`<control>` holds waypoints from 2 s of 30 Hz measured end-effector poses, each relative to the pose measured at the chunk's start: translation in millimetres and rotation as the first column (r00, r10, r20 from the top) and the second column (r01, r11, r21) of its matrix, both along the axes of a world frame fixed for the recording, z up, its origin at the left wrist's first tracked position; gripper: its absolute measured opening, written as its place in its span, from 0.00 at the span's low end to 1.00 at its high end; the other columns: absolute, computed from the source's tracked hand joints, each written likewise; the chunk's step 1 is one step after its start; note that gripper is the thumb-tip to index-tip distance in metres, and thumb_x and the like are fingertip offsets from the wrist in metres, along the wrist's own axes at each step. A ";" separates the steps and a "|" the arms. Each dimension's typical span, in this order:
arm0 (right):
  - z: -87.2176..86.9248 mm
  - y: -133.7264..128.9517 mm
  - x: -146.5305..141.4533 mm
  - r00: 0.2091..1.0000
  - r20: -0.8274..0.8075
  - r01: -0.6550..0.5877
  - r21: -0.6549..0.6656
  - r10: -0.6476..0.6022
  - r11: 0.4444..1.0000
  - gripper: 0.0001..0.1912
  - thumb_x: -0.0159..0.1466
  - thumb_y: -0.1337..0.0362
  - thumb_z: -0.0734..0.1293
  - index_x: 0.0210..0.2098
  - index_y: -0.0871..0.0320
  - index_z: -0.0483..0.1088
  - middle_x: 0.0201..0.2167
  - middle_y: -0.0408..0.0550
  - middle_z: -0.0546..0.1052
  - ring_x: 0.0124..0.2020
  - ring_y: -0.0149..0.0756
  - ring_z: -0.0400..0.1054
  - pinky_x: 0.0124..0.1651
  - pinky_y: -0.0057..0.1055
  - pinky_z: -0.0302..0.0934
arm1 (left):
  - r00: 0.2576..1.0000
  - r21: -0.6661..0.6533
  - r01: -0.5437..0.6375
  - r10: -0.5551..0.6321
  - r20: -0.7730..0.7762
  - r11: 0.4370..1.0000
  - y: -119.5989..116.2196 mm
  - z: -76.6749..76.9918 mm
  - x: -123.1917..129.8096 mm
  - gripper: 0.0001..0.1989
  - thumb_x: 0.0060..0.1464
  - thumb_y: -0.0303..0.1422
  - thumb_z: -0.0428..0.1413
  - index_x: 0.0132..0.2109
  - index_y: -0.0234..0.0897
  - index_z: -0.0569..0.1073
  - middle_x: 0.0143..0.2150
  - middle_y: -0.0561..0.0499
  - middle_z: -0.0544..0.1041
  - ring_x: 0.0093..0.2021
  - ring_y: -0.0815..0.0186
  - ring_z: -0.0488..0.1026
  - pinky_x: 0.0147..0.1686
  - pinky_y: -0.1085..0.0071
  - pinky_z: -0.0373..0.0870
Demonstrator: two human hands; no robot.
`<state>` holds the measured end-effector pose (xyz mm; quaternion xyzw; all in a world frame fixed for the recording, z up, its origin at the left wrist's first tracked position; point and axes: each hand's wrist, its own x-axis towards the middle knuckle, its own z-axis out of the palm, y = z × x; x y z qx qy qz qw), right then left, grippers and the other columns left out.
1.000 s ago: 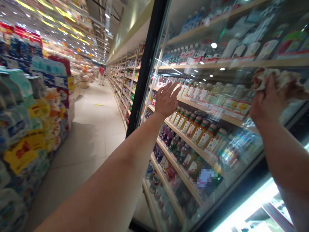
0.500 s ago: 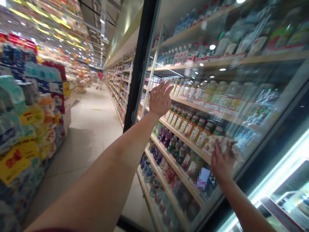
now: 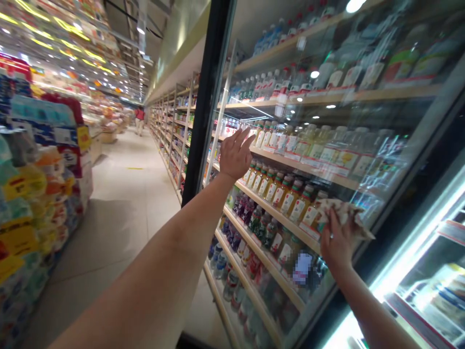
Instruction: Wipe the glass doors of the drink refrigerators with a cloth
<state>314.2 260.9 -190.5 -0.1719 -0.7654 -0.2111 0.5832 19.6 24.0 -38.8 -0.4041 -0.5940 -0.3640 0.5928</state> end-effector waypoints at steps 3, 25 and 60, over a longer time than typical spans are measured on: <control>-22.1 -12.8 -12.2 0.993 0.073 0.087 0.024 -0.089 0.996 0.35 0.71 0.63 0.61 0.74 0.51 0.49 0.71 0.64 0.58 0.68 0.65 0.60 0.58 0.58 0.67 | 0.999 0.026 0.014 -0.013 -0.042 1.000 0.1 0.1 -3.3 0.24 0.63 0.29 0.47 0.64 0.42 0.69 0.68 0.48 0.68 0.70 0.57 0.60 0.67 0.55 0.54; -63.8 -41.2 -9.7 0.988 0.095 0.129 -0.079 -0.121 0.988 0.39 0.72 0.64 0.59 0.75 0.48 0.33 0.74 0.65 0.50 0.62 0.63 0.68 0.51 0.54 0.72 | 1.000 0.031 0.018 -0.018 -0.018 0.999 -1.3 0.6 1.9 0.26 0.61 0.30 0.49 0.65 0.44 0.69 0.69 0.51 0.66 0.71 0.57 0.59 0.69 0.53 0.53; 79.0 -87.0 -69.0 0.992 0.061 0.113 -0.026 -0.111 0.993 0.32 0.72 0.61 0.56 0.74 0.52 0.49 0.73 0.65 0.55 0.65 0.59 0.64 0.51 0.50 0.71 | 0.995 0.063 -0.074 0.078 -0.068 0.995 -15.4 -1.4 16.1 0.24 0.61 0.28 0.49 0.63 0.40 0.71 0.68 0.48 0.68 0.70 0.57 0.61 0.66 0.56 0.55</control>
